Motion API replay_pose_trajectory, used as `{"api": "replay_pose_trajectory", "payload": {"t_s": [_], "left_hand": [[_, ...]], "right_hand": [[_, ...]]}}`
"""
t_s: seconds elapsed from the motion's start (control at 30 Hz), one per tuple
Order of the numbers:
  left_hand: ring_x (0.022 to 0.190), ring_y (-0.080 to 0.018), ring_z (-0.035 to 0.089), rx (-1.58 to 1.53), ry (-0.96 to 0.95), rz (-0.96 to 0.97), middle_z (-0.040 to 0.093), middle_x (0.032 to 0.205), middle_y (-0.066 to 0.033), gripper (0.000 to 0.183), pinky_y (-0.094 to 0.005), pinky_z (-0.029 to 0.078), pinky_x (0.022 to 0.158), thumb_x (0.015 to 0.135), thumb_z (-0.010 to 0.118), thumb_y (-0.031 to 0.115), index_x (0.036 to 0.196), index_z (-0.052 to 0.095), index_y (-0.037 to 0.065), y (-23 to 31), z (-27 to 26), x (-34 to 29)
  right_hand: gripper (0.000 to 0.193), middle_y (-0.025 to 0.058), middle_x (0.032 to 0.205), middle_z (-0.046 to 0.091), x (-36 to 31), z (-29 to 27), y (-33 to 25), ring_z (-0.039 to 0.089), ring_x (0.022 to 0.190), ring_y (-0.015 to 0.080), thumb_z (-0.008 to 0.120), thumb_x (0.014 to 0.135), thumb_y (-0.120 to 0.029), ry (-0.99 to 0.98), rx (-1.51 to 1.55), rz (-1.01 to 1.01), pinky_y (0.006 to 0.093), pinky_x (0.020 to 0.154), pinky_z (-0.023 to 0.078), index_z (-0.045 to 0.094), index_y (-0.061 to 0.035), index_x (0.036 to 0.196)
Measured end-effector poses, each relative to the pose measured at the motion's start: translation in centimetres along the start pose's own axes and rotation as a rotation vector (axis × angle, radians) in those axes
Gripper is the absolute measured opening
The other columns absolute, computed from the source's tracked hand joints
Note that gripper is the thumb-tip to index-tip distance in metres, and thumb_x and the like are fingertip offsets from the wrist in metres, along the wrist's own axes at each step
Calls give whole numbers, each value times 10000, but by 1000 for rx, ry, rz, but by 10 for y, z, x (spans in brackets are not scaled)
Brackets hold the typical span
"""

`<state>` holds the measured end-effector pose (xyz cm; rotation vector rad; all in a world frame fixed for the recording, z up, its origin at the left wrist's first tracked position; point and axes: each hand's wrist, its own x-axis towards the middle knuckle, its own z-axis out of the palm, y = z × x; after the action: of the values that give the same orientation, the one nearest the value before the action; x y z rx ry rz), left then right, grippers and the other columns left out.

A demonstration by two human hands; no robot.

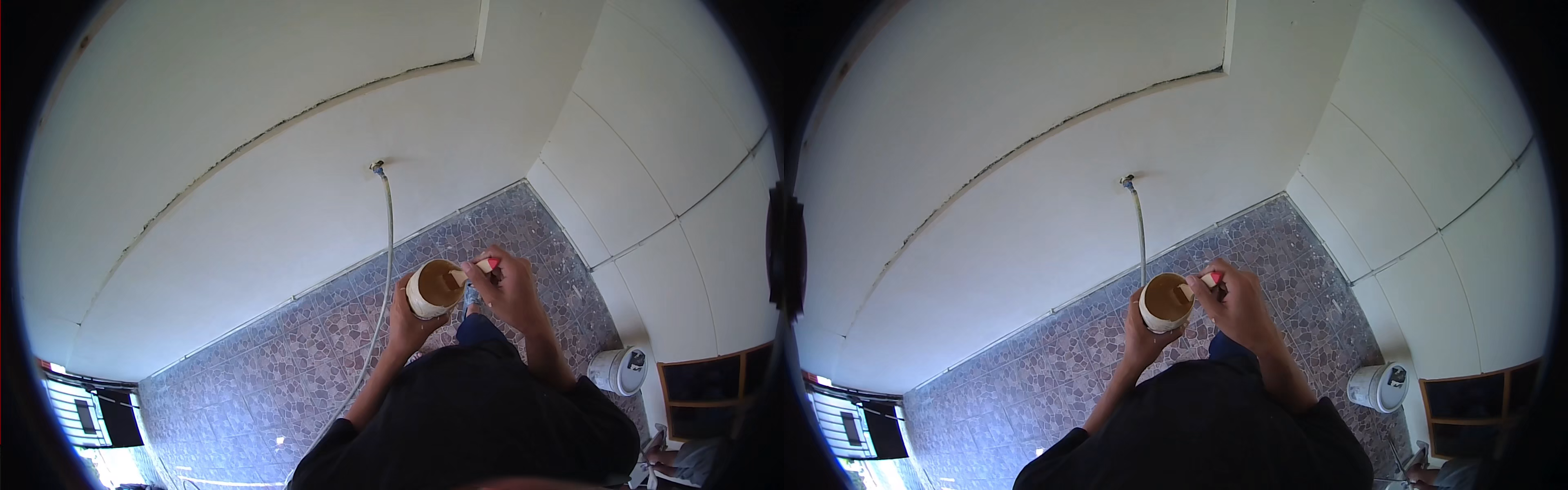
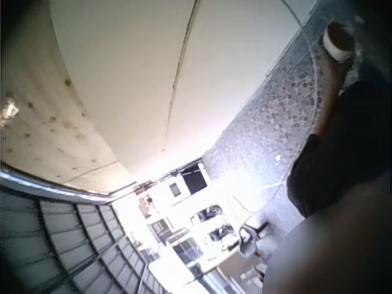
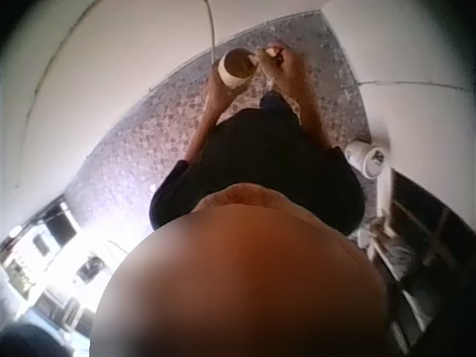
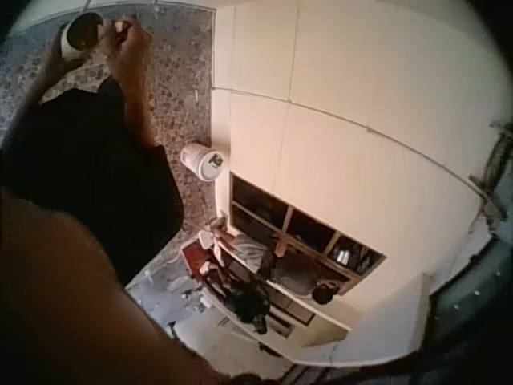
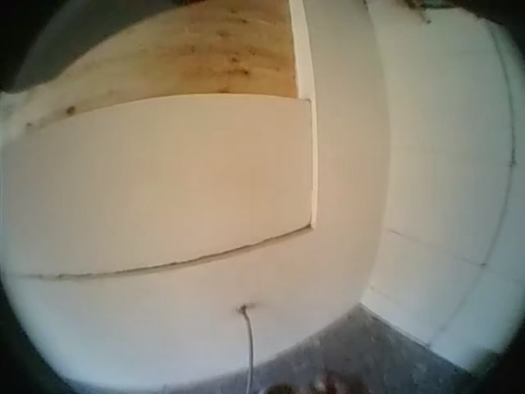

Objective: The person is painting the edge of a ceiling beam using a brush and a small paint container.

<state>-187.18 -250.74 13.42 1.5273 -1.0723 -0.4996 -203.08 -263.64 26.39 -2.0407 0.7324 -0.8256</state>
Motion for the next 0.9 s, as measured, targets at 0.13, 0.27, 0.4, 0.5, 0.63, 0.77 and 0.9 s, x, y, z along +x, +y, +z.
{"api": "replay_pose_trajectory", "payload": {"t_s": [0.13,0.27,0.4,0.5,0.63,0.77,0.9], "left_hand": [[1243,-365,660,58,26,-50,638,1343,-194,956,-455,540,1040,667,991,172,1450,469,5,0,13,24],[1244,-371,653,85,83,-34,624,1359,-197,932,-457,538,1038,677,992,168,1430,470,-1,-1,34,60],[1248,-369,648,80,127,-28,600,1383,-204,902,-460,540,1028,694,989,162,1415,471,-2,5,59,105],[1252,-367,645,159,150,27,594,1389,-204,894,-462,540,1026,698,984,161,1415,476,-7,-1,80,136],[1252,-369,645,182,166,11,593,1394,-199,891,-460,539,1029,698,982,167,1415,486,-12,-1,106,173],[1257,-372,644,106,200,-57,589,1400,-193,892,-460,538,1037,697,981,174,1420,494,-11,-1,128,199],[1260,-370,645,122,244,-41,594,1389,-199,894,-458,539,1041,700,982,173,1425,491,-7,1,138,211]], "right_hand": [[232,88,702,682,40,-5,22,655,579,130,745,1019,-180,-39,13,-58,285,552,494,669,3,898],[256,93,681,646,90,-18,47,648,576,164,734,1032,-199,-126,25,-150,306,556,498,671,7,894],[281,101,697,634,137,-38,69,644,587,180,715,1048,-204,-120,67,-235,319,564,502,657,17,883],[289,114,728,647,171,-55,89,656,607,193,701,1058,-210,-159,94,-243,326,574,507,650,27,901],[223,75,709,643,205,-73,111,583,550,119,712,1048,-192,-168,154,-193,286,530,448,687,19,977],[213,75,710,643,232,-89,124,584,557,115,701,1055,-182,-184,149,-255,285,533,440,686,16,980],[204,78,719,650,248,-96,130,575,562,112,710,1047,-174,-231,140,-296,279,532,432,689,14,971]]}}
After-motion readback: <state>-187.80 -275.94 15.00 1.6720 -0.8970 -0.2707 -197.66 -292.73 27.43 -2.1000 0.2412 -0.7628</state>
